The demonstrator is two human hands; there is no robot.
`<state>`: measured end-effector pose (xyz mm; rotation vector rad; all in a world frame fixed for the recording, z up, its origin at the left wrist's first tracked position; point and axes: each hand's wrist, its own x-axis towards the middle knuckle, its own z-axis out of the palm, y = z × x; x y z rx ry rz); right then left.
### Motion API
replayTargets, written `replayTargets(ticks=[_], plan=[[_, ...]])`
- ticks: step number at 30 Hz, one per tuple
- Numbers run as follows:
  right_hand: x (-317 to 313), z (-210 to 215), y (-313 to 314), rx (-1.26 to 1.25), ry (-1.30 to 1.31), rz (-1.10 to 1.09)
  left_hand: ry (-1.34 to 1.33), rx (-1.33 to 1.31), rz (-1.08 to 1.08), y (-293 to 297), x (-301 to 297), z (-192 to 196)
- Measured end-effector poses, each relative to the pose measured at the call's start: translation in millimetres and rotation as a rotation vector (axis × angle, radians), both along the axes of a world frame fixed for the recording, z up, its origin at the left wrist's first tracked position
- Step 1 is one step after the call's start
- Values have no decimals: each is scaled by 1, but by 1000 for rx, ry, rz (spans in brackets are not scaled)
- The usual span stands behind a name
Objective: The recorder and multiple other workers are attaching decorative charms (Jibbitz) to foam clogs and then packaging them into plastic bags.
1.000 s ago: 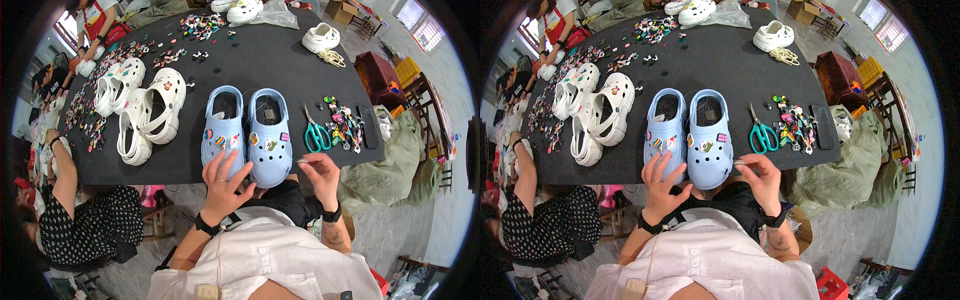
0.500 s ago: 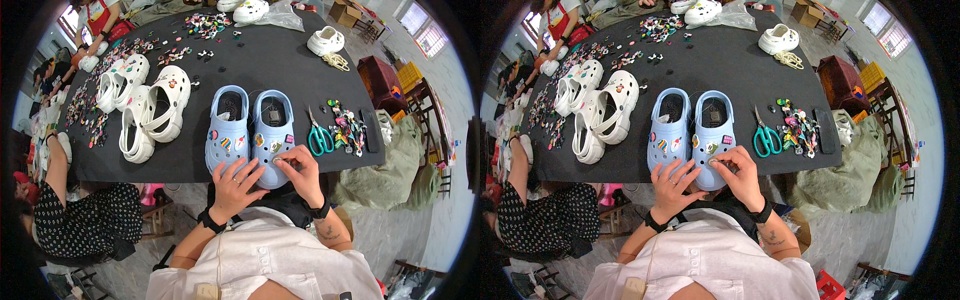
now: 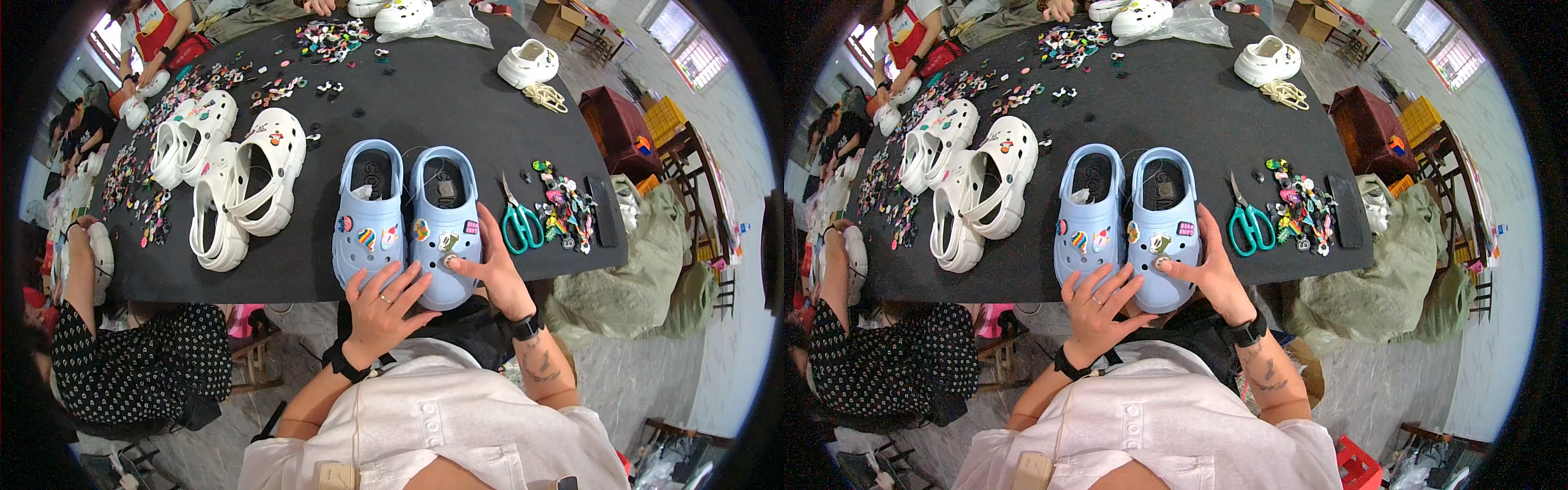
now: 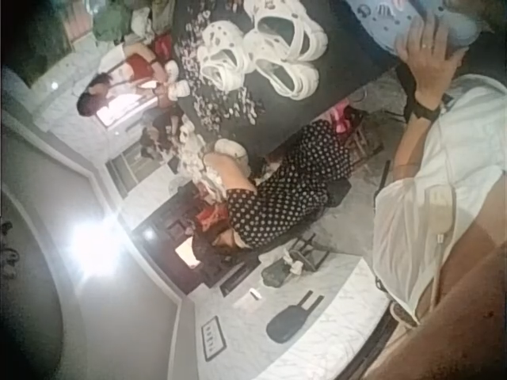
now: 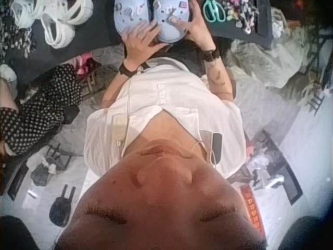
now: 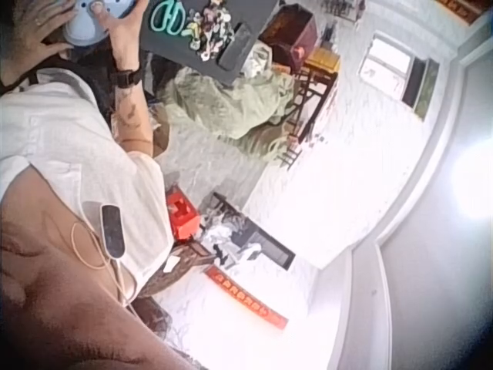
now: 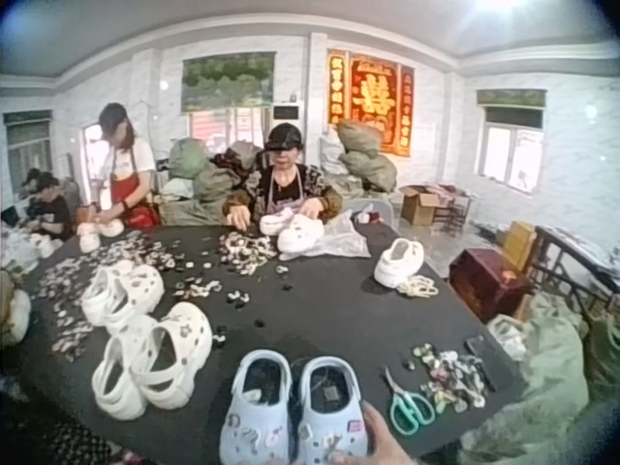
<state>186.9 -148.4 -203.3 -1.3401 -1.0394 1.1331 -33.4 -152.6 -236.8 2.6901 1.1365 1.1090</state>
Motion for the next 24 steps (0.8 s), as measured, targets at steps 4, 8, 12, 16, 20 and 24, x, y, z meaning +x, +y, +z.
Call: replayTargets(ticks=[4,8,12,16,20,24], plan=[[-3,10,2,-64,197,71,-5,1,1,0,0,2],[-1,8,4,-54,203,66,-17,-11,-2,1,2,3],[-7,10,4,-64,207,48,-29,-10,0,0,1,4],[-11,11,5,-32,88,29,-25,-20,-2,0,0,3],[-15,3,4,26,-13,-2,-18,-25,-11,1,0,4],[-15,-3,5,65,-60,-43,-17,-4,-10,1,0,4]])
